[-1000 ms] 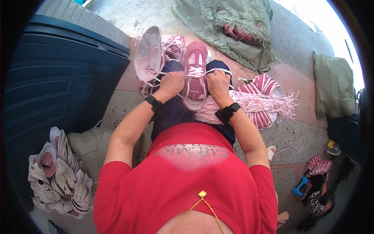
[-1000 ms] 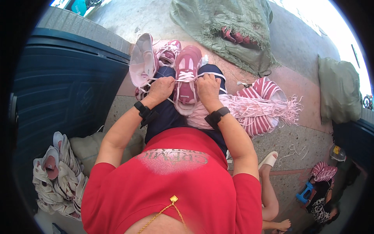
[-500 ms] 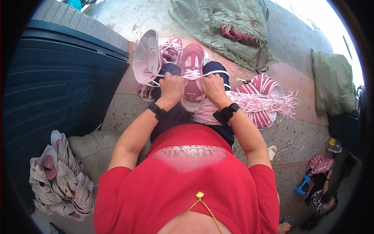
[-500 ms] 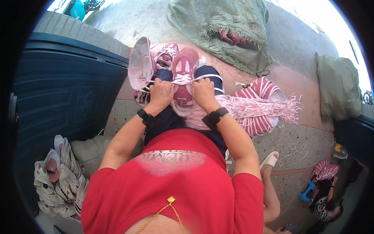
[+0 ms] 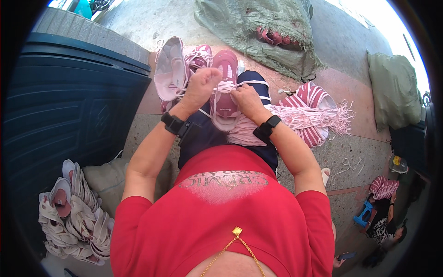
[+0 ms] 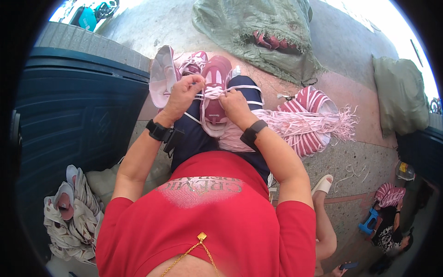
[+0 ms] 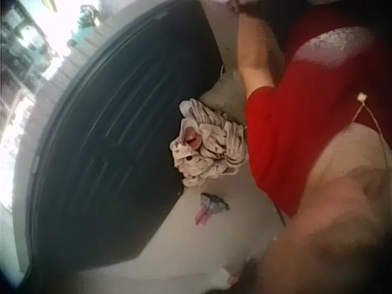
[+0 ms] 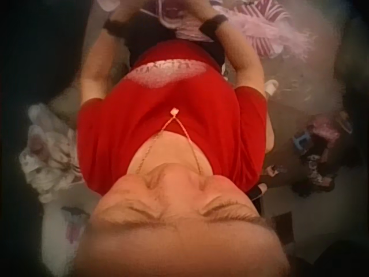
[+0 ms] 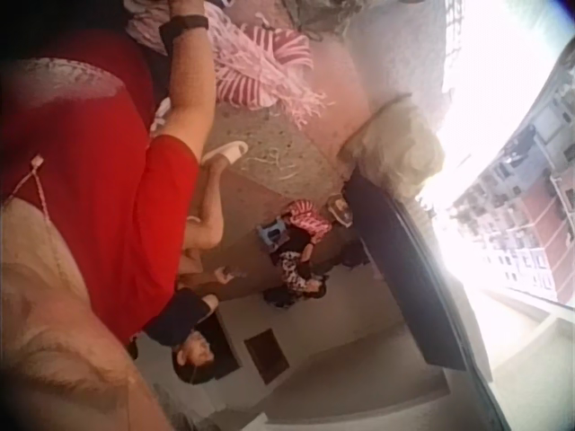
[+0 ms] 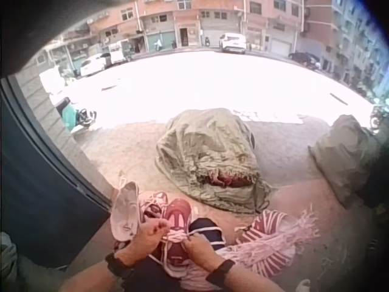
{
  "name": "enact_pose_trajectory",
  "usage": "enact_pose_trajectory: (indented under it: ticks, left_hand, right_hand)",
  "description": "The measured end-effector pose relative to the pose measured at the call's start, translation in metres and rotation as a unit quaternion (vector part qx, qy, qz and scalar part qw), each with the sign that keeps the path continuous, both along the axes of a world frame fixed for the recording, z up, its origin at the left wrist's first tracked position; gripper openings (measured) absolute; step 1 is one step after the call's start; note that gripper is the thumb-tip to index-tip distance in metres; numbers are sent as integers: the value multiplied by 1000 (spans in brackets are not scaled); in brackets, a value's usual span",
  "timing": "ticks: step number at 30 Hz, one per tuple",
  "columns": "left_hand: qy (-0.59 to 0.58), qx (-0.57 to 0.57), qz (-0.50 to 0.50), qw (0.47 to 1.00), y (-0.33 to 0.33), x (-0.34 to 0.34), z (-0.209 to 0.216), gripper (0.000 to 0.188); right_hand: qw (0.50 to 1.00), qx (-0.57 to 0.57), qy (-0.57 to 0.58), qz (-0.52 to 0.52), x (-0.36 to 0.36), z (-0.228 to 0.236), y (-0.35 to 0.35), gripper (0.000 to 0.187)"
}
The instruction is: The person sits on the ground and threads pink shoelaces through the eyelets of a pink sneaker. They pull the laces tight and arrange them across the shoe's tongue, repeating the threading process for multiple eyelets.
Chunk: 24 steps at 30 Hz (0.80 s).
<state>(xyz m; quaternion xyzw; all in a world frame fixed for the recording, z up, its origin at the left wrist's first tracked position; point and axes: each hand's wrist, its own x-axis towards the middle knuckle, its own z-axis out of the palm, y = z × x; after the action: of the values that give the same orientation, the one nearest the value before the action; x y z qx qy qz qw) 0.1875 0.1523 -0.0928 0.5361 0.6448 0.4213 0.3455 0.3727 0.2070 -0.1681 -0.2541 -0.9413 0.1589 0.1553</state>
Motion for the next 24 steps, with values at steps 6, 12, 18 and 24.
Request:
enact_pose_trajectory:
  ticks: [6,12,18,24]
  left_hand:
    - [-31,-95,-60,993,10,-6,11,17]
    - [211,-79,-120,967,-10,-2,-29,17]
    - [396,-105,-118,905,-11,16,-36,13]
    - [441,-152,-173,868,-2,22,-32,14]
  right_hand:
    - [987,91,-132,31,-13,10,4,12]
    - [971,-9,230,-57,-6,37,7,7]
    - [867,-296,353,-187,-7,120,38,17]
    - [907,-310,198,-205,2,67,22,28]
